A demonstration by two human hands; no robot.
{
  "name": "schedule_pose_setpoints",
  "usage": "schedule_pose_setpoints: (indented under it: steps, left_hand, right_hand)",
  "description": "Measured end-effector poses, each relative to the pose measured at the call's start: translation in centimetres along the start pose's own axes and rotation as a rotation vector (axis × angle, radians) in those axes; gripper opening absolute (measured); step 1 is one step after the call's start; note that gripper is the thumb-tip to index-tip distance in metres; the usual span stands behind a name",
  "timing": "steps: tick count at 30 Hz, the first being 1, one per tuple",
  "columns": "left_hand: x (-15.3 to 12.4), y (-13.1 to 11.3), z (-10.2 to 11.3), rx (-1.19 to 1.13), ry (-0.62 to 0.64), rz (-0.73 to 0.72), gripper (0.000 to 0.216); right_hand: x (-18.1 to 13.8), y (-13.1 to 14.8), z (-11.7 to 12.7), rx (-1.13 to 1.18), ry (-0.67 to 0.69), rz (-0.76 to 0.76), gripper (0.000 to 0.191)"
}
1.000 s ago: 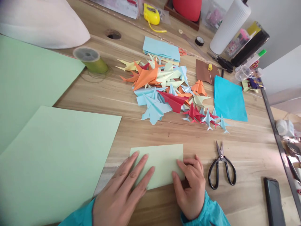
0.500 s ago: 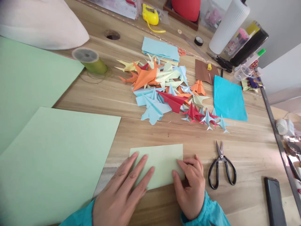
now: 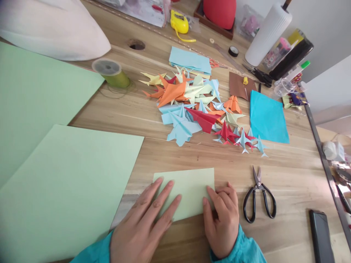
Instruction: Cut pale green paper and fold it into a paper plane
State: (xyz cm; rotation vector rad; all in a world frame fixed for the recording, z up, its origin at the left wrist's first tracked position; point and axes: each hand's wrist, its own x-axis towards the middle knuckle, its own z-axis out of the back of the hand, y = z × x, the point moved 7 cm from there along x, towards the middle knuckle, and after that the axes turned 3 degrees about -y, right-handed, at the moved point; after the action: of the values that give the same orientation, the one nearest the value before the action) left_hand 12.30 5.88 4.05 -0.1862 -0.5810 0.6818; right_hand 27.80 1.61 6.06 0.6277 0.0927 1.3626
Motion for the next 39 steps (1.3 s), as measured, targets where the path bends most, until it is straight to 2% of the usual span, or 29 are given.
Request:
schedule_pose_setpoints:
  steps: [6,13,28,36,39]
  left_hand:
    - [-0.1,-0.1,-0.1,0.007,0.007,0.000,0.031]
    - [-0.2,0.0,-0.2,0.023,-0.001,-0.030,0.031]
    - [-0.2,0.0,-0.2,0.010,-0.001,-0.025,0.031]
    - [0.0,-0.1,-0.1,0.026,0.014,-0.020,0.031]
    - [0.0,-0.1,-0.2,0.015,0.047,-0.022,0.031]
  right_hand:
    - [0.1,0.4,0.3,-0.050,-0.008,0.025,0.030]
    - [-0.1,-0.6,0.5,0.057,-0.039,-0.040,0.027]
    - [0.0,-0.7,0.3,0.019,-0.048,-0.074,0.021]
    - [0.3,-0.6,1.2,-0.077,-0.100,0.009,0.030]
    - [0.7,0.4,0.7,-0.144,-0.020,0.126,0.042]
